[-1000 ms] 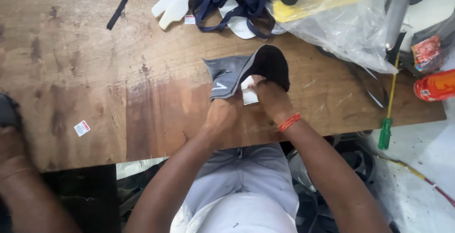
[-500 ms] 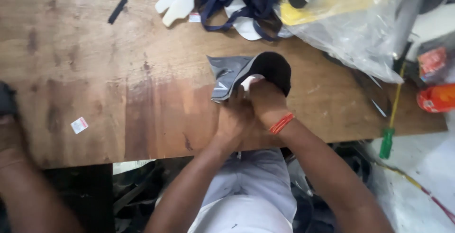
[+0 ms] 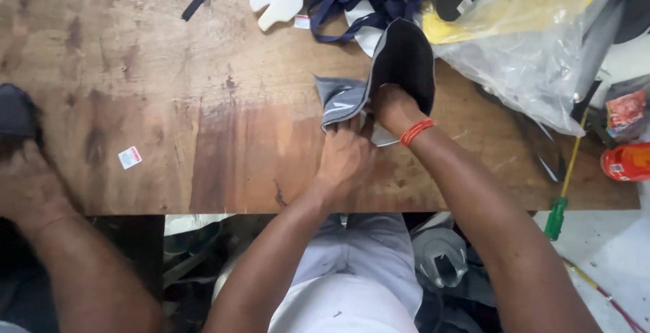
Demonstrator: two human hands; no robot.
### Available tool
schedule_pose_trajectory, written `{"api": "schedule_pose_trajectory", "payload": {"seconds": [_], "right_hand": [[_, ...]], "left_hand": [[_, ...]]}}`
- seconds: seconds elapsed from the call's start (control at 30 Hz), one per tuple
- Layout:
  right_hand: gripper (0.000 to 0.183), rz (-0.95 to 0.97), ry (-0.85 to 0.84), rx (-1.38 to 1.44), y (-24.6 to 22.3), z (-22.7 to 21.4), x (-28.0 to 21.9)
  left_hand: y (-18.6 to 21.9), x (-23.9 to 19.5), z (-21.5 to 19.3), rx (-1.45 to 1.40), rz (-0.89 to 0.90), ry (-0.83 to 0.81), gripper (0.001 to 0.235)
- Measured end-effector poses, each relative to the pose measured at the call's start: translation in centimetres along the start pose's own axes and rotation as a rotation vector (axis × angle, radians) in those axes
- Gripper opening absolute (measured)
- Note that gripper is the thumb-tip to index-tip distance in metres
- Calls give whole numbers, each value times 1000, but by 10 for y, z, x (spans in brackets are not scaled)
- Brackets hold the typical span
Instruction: The person repeatedly inserts a white rectangular insert into the interior of a grey cap, presses it into place, and removes it. This cycle is performed multiple times on the same cap at a wooden workbench. The person also briefly handles a second cap and a screwdriver before returning to the first cap.
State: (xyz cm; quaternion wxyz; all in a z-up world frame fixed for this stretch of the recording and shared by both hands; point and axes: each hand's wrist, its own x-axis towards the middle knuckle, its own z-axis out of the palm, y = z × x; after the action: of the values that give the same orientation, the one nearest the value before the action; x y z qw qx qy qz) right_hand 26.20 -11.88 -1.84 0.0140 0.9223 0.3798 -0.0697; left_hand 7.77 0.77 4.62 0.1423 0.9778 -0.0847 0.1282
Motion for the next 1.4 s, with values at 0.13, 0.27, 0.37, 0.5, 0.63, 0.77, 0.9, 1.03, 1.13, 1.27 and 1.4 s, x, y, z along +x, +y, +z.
{"api": "schedule_pose_trajectory", "payload": {"seconds": [0.13,0.27,0.37,0.5,0.63,0.77,0.9,1.03,1.13,1.27,1.4], "right_hand": [[25,-18,80,326,18,12,7],[28,-260,291,362,38,30,24],[22,-287,195,312,27,17,8],[14,-266,156,361,-31,-35,-33],[12,-241,133,384,37,54,-21],[16,-311,465,-374,45,47,-45],[22,-355,565,-379,26,9,-66],[21,-447,567,-255,42,7,-85],[20,-464,576,-173,71,28,-95],[20,-459,549,-56,118,72,-117],[20,-445,535,70,127,97,-128]], "left_hand": [[-3,1,8,-146,-60,59,56],[-13,3,77,-1,-24,203,50],[-23,0,110,-23,-23,257,44],[-19,-2,111,88,57,367,42],[-15,30,122,62,1,445,47],[-7,55,197,-117,-138,462,51],[10,54,104,194,-79,255,57],[9,44,115,-872,-161,568,45],[4,50,102,-111,-92,427,45],[7,49,85,-214,-94,444,36],[-7,48,72,-192,52,311,31]]}}
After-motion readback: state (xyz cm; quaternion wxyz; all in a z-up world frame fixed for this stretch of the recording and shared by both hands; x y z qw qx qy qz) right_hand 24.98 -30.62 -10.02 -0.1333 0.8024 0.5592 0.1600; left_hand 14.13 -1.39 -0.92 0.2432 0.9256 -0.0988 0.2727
